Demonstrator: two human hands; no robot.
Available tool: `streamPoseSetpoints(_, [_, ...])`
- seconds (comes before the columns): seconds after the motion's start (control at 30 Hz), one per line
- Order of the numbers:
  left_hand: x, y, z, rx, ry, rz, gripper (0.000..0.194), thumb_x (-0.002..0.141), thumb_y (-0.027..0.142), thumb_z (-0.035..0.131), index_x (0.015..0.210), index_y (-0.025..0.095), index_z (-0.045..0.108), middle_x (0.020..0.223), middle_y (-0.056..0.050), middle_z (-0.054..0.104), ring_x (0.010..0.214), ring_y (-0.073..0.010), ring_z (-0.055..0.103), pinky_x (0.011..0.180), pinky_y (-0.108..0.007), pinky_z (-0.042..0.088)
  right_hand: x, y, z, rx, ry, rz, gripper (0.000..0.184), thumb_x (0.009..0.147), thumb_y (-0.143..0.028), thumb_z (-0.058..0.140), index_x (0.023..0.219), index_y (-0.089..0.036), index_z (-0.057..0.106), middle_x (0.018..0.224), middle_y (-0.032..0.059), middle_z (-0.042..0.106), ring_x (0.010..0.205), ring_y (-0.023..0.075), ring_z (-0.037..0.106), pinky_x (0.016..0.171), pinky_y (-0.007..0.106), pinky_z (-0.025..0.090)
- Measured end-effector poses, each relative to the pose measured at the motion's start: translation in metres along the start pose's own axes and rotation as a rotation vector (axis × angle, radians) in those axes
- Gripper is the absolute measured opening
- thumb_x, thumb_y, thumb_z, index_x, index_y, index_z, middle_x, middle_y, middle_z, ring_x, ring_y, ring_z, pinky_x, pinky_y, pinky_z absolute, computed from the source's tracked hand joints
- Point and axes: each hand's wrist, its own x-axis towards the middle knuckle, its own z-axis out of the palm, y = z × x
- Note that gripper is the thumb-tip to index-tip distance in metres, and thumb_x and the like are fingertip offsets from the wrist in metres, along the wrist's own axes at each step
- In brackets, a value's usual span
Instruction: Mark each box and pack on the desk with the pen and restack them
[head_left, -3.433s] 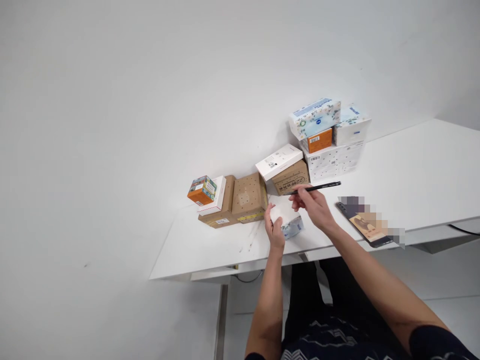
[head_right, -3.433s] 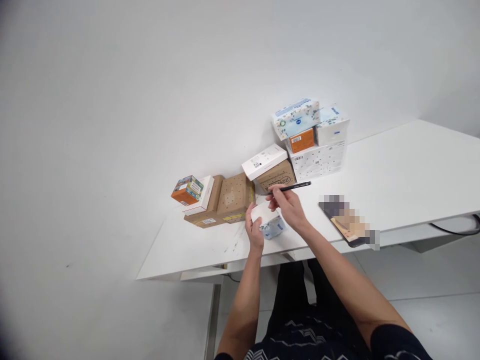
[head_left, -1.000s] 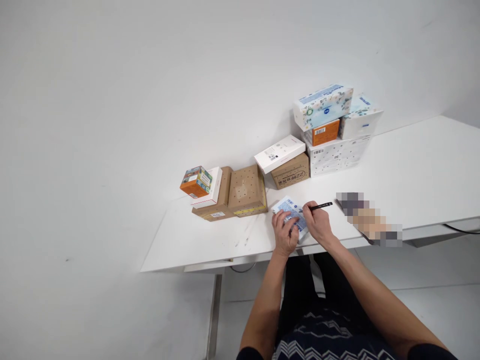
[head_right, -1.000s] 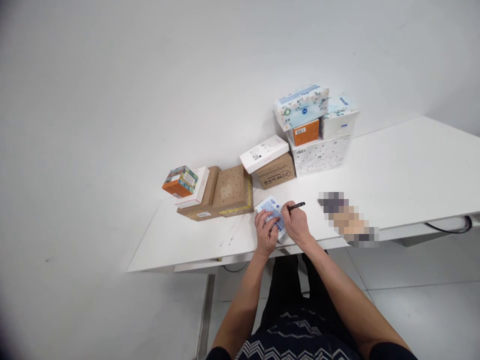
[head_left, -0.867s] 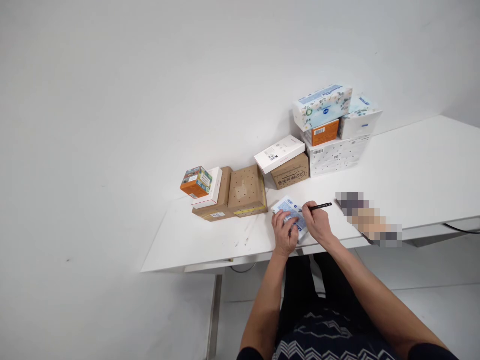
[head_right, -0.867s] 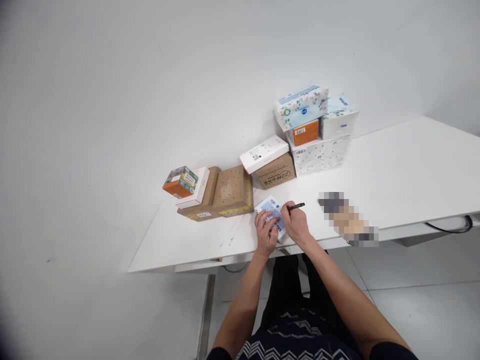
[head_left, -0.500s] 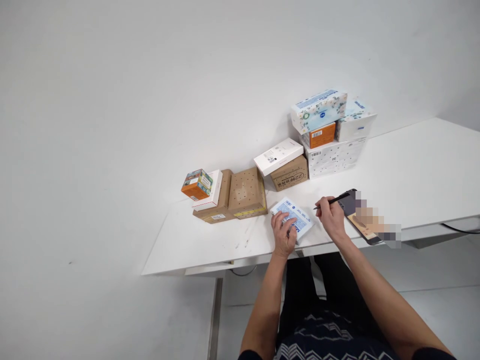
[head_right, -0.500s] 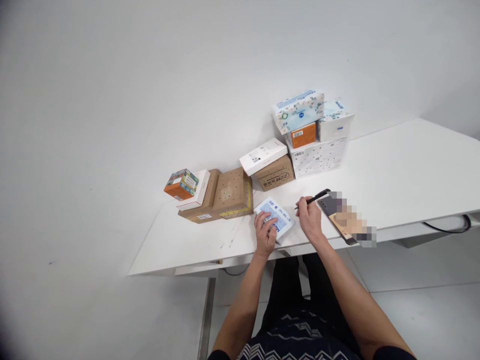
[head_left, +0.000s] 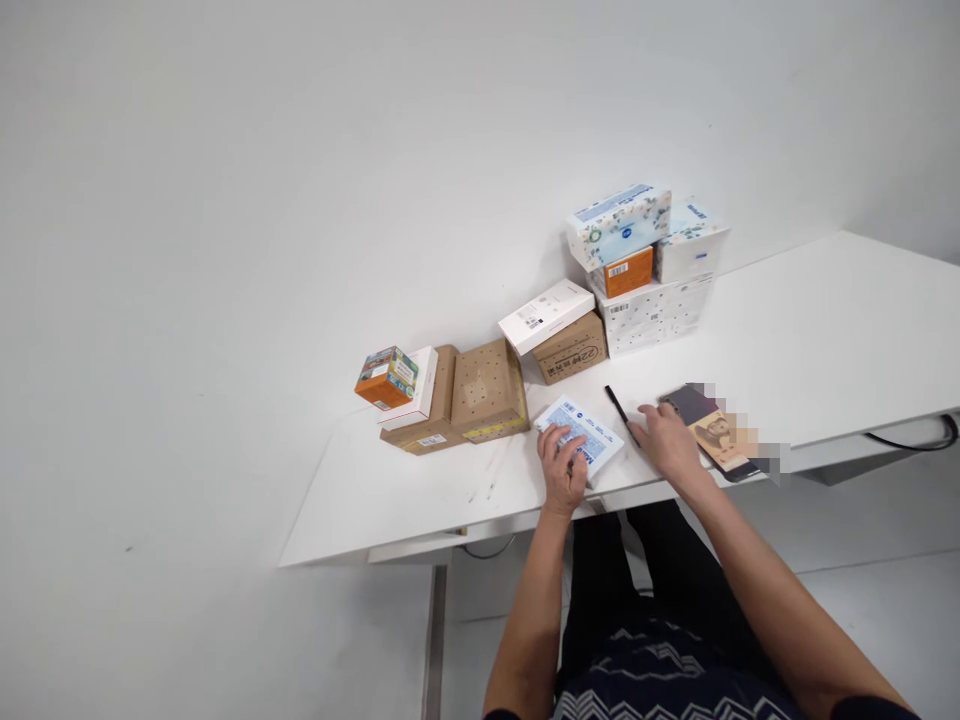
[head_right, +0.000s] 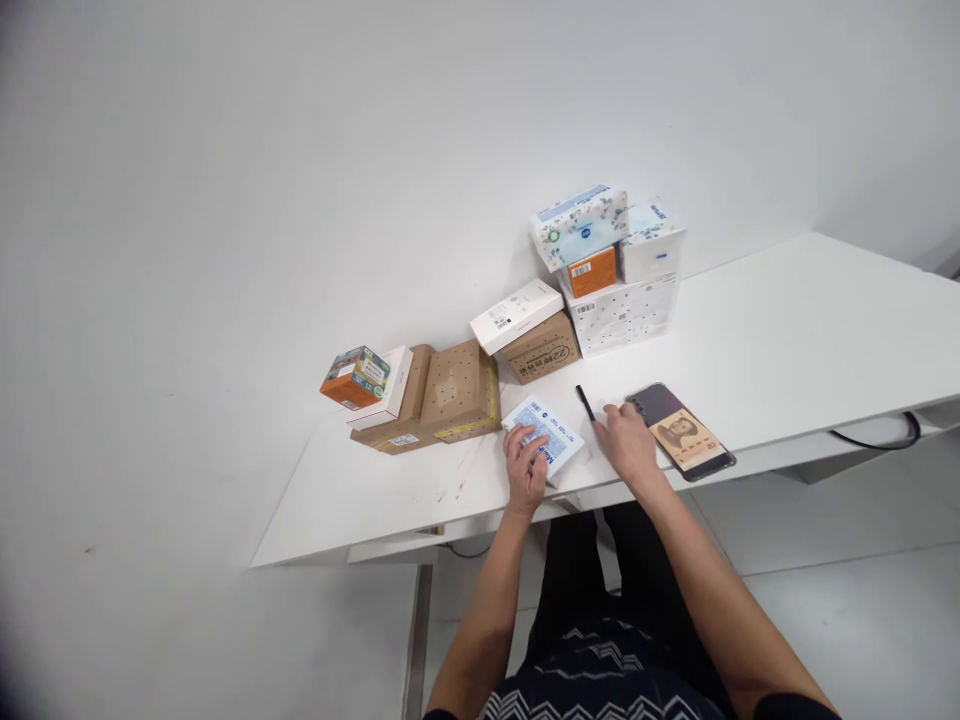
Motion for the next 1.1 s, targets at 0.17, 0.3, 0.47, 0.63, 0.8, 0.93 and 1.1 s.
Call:
streamPoseSetpoints(0.17, [0.001,-0.002,0.001,-0.032,0.006,-0.006,0.027,0.086,0.028,0.043,0.098,0.020,0.066,0.110,-0.009,0.059,0.116,-0.0241,0.050,0.101,-0.051,0.039,-0.013,0.045,-0.014,-0.185,0.200,0.171,0.057,0.083,-0.054,0.048,0.129,-0.020,0.046,0.135,0.0232,0.037,0.118,0.0410,0.037,0.085,0.051,0.036])
streamPoseSetpoints(0.3, [0.000,-0.003,0.000,-0.073,0.010,-0.024,0.027,0.086,0.028,0.043,0.099,0.019,0.066,0.113,-0.011,0.058,0.120,-0.0262,0.047,0.100,-0.053,0.040,-0.015,0.065,-0.014,-0.170,0.096,0.210,0.068,0.082,-0.062,0.043,0.134,-0.019,0.041,0.134,0.0223,0.039,0.118,0.0408,0.037,0.087,0.052,0.034])
streamPoseSetpoints(0.47, [-0.002,0.000,-0.002,-0.087,0.072,-0.048,0.027,0.085,0.028,0.045,0.100,0.018,0.065,0.119,-0.013,0.053,0.126,-0.0290,0.040,0.102,-0.054,0.038,-0.014,0.061,-0.011,-0.183,0.137,0.194,0.056,0.087,-0.052,0.040,0.130,-0.016,0.049,0.128,0.0209,0.047,0.113,0.0390,0.041,0.087,0.051,0.035])
streamPoseSetpoints(0.63, [-0.005,0.000,-0.002,-0.034,0.104,-0.095,0.032,0.085,0.035,0.047,0.108,0.018,0.062,0.122,-0.014,0.045,0.125,-0.0285,0.040,0.102,-0.051,0.039,-0.020,0.062,-0.017,-0.160,0.139,0.154,0.056,0.085,-0.051,0.042,0.128,-0.018,0.052,0.128,0.0187,0.050,0.112,0.0396,0.044,0.086,0.052,0.038])
streamPoseSetpoints(0.8, [-0.006,-0.002,-0.002,-0.084,0.126,-0.134,0.038,0.084,0.035,0.050,0.117,0.017,0.056,0.126,-0.015,0.041,0.124,-0.0287,0.041,0.102,-0.049,0.039,-0.029,0.073,-0.026,-0.010,0.113,0.130,0.061,0.079,-0.052,0.049,0.130,-0.019,0.052,0.126,0.0163,0.056,0.113,0.0422,0.045,0.086,0.056,0.039])
streamPoseSetpoints(0.93, [-0.006,-0.005,0.000,-0.173,0.117,-0.187,0.043,0.084,0.035,0.051,0.124,0.020,0.050,0.130,-0.015,0.041,0.125,-0.0288,0.041,0.104,-0.050,0.037,-0.037,0.073,-0.041,0.576,0.064,0.249,0.065,0.068,-0.054,0.064,0.124,-0.021,0.057,0.110,0.0115,0.066,0.105,0.0333,0.057,0.087,0.046,0.045])
streamPoseSetpoints(1.1, [-0.008,-0.012,0.004,-0.411,0.124,-0.350,0.052,0.084,0.037,0.053,0.132,0.023,0.040,0.133,-0.014,0.041,0.127,-0.0277,0.042,0.104,-0.048,0.038,-0.062,0.032,-0.060,1.599,-0.201,0.368,0.053,0.075,-0.058,0.053,0.112,-0.021,0.063,0.106,0.0097,0.069,0.091,0.0254,0.065,0.073,0.036,0.054])
